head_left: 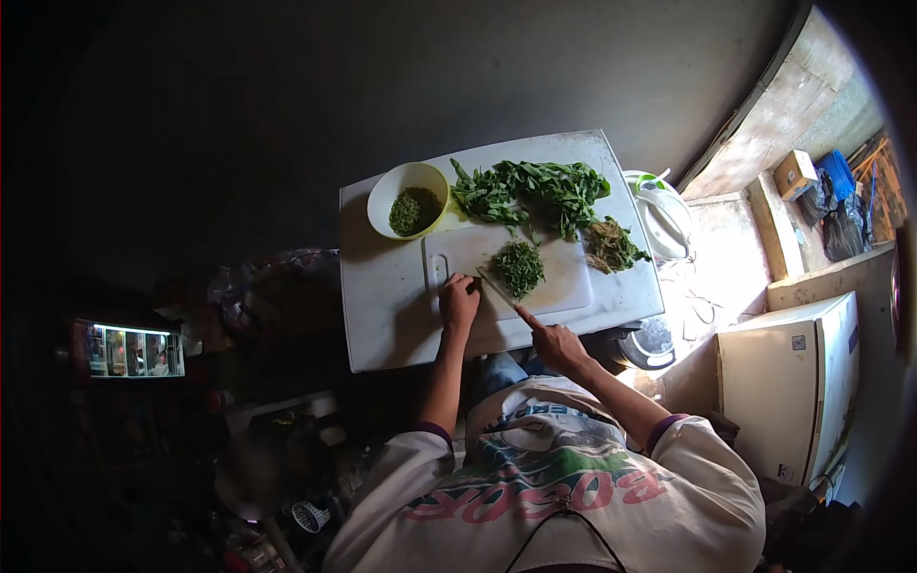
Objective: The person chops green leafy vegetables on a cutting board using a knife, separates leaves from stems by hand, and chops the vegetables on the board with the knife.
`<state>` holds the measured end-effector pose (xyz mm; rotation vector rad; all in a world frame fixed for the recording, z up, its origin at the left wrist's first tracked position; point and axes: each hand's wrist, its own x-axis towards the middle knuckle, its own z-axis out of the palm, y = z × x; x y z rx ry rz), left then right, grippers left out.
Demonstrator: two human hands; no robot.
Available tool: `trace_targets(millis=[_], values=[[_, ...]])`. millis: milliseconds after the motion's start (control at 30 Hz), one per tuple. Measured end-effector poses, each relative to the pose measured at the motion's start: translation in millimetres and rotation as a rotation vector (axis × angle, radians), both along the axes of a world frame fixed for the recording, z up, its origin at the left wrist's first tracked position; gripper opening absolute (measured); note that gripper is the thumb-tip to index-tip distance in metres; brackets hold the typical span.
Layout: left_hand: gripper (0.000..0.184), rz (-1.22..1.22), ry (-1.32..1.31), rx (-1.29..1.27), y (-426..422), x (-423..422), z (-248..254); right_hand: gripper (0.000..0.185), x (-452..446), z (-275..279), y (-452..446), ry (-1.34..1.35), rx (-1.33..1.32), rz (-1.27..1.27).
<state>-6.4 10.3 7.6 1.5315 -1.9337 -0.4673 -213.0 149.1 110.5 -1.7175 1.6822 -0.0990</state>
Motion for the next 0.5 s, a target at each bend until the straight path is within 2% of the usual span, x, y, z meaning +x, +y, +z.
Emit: trace_targets(millis=[333, 500], values=[[0.019, 0.005, 0.021, -0.015, 0.0, 1.8, -6.9, 0.084, 7.5, 2.6, -2.8, 0.03, -0.021, 0.044], [0.022, -0.025, 0.047, 0.037, 2.1, -0.8, 4.0, 0.078, 19.2, -63.1, -17.9, -0.064, -0.139, -0.022]])
